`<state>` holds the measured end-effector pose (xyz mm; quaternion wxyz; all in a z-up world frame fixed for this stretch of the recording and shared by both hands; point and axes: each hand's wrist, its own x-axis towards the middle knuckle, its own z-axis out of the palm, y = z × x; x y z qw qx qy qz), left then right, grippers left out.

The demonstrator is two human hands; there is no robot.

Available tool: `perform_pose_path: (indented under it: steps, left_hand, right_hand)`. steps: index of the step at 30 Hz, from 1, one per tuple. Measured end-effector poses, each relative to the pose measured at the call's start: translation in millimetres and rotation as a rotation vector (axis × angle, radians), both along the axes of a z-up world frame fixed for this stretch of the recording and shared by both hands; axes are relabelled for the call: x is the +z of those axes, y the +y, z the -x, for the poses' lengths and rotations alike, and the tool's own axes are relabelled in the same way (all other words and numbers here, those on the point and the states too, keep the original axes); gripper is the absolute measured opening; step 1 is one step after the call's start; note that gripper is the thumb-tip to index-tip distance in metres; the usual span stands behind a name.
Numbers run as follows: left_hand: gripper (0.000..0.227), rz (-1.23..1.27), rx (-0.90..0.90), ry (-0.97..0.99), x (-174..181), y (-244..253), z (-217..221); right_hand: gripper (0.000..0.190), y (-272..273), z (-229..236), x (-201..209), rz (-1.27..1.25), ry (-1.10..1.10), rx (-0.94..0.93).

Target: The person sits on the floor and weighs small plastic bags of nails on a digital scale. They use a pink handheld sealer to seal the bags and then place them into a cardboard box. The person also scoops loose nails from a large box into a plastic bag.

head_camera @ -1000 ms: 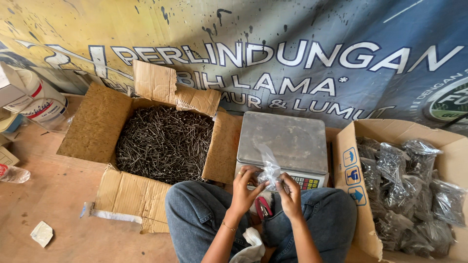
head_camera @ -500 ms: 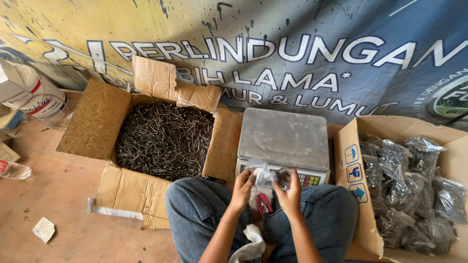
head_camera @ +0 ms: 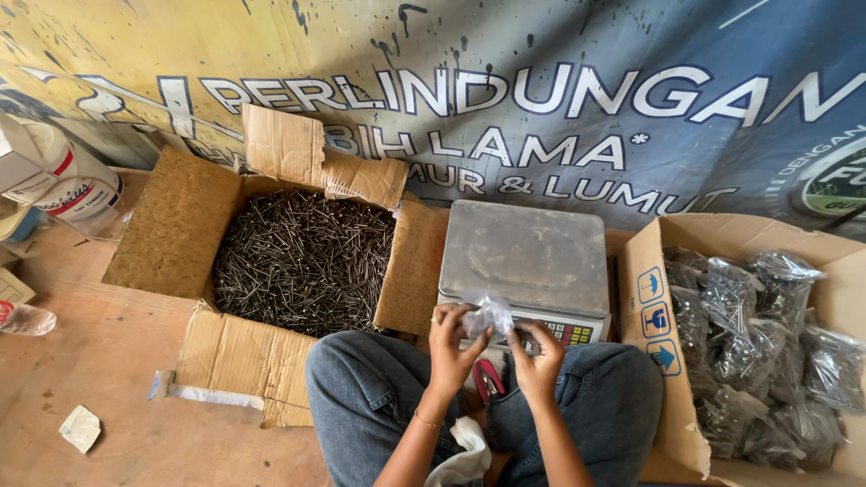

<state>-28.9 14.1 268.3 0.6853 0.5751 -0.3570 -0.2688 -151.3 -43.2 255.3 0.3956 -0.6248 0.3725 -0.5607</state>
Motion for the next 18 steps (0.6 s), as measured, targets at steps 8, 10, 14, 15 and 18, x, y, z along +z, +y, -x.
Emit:
perform_pose_path:
  steps: [8, 10, 14, 15, 18]
  left_hand:
    - [0.003, -0.066, 0.05, -0.219, 20, 0, 0]
    - [0.005, -0.081, 0.006, -0.059, -3, -2, 0]
    - [0.006, 0.043, -0.109, 0.722, -53, -16, 10]
    - [0.006, 0.043, -0.109, 0.723, -49, -15, 8]
    - [0.009, 0.13, -0.273, 1.021, -57, -17, 3]
  right_hand:
    - [0.006, -12, 3, -73, -0.428, -0.362, 0.073]
    - [0.006, -11, 4, -63, -0.488, -0.451, 0.157]
    - [0.009, -13, 8, -63, -0.648, -0.699, 0.441]
    - [0.009, -11, 8, -65, -0.648, -0.698, 0.44]
    - [0.018, -9, 7, -76, -0.764, -0.788, 0.572]
